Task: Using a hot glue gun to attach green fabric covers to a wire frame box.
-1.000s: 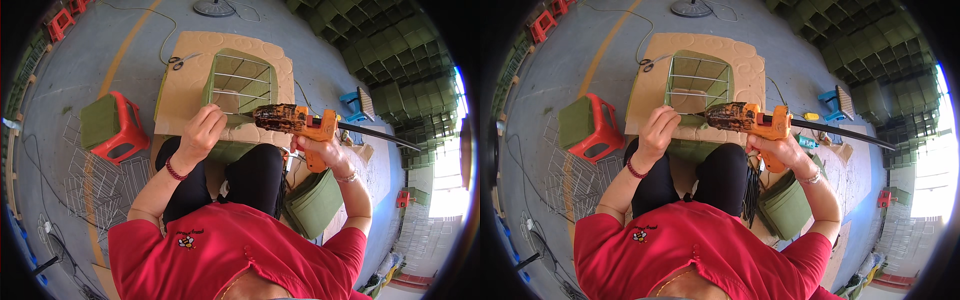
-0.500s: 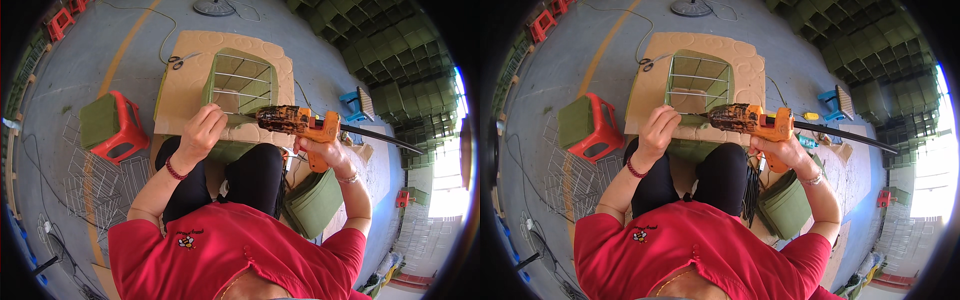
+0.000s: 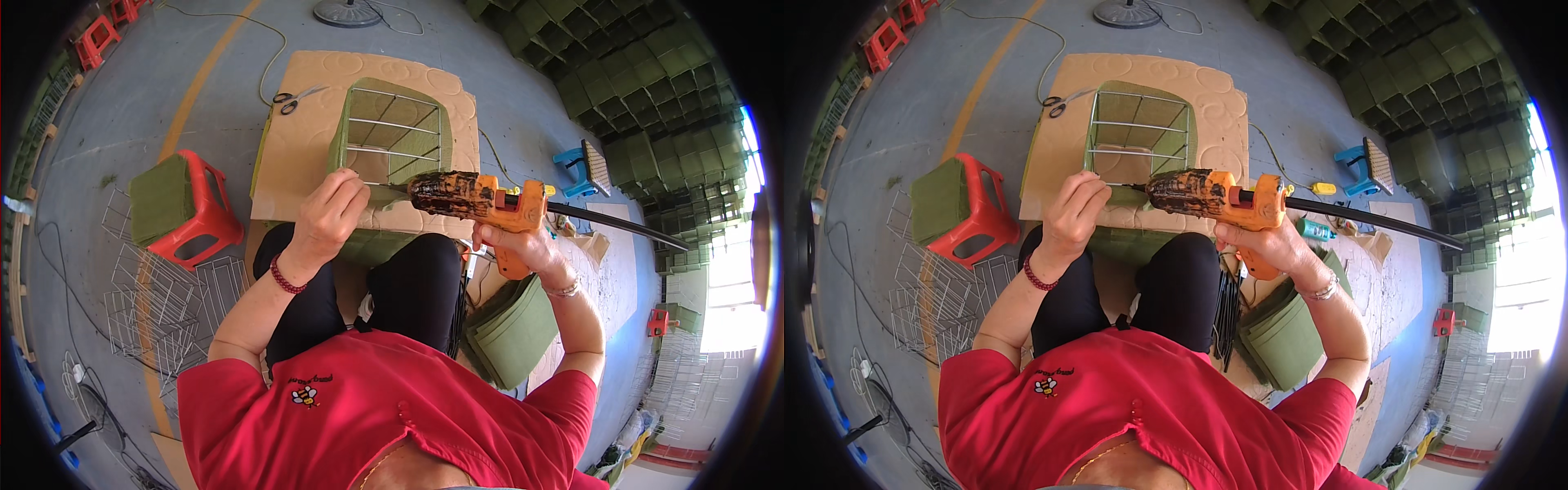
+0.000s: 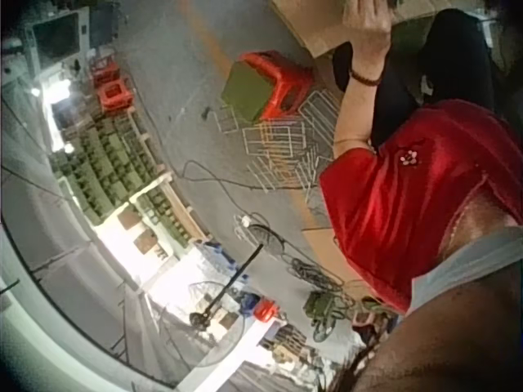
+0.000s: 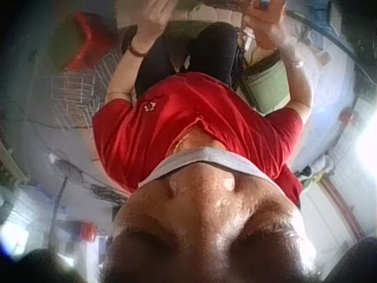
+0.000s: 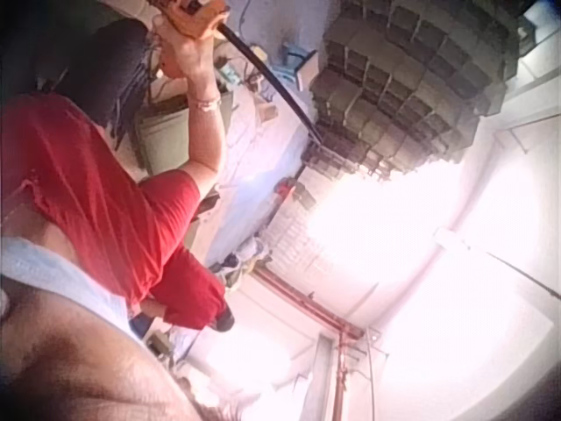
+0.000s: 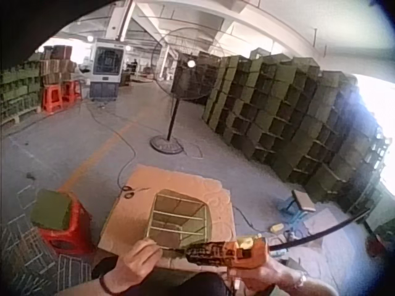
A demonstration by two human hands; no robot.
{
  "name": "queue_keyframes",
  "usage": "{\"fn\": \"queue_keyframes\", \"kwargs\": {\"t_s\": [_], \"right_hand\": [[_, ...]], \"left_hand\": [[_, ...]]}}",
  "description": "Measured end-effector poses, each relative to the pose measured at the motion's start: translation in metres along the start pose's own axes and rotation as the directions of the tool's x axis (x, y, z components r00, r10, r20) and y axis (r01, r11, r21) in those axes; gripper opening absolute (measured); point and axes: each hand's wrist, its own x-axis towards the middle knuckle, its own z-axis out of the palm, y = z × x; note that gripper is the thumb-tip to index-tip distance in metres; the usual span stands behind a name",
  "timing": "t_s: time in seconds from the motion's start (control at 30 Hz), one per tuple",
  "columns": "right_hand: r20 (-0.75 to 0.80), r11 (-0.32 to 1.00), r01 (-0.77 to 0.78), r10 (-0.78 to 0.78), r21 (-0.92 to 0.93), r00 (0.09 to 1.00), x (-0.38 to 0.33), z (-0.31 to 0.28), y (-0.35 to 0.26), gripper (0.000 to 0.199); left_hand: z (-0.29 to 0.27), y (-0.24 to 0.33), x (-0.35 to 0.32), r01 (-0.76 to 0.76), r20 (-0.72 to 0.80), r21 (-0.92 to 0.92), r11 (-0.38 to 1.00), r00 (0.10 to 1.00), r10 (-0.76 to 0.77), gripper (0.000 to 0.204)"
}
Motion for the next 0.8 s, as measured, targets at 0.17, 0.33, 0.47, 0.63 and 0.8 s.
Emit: {"fn": "queue_keyframes", "kwargs": {"t_s": [0.17,0.33,0.47,0.63,0.8], "right_hand": [[0.010,0.996,-0.048,0.047,0.071,0.999,-0.003,-0.009,0.003,0.020],[0.009,0.999,-0.045,0.045,0.002,0.999,-0.008,-0.011,-0.003,0.019],[0.016,0.999,-0.043,0.042,0.023,0.999,-0.011,-0.014,-0.003,0.019],[0.034,0.998,-0.056,0.056,-0.002,0.998,-0.015,-0.018,-0.003,0.020],[-0.056,0.993,-0.080,0.076,-0.081,0.996,-0.020,-0.022,0.004,0.023]], "left_hand": [[0.000,0.000,-0.001,-0.010,-0.008,0.004,1.000,1.000,0.010,0.021],[0.001,0.001,-0.002,-0.017,-0.007,0.011,1.000,1.000,0.017,0.020],[0.004,0.003,-0.003,0.000,-0.023,-0.024,1.000,1.000,-0.001,0.024],[0.002,0.004,-0.002,0.001,-0.016,-0.027,1.000,1.000,-0.001,0.024],[0.002,0.003,-0.004,-0.029,-0.007,0.009,1.000,1.000,0.029,0.021]]}}
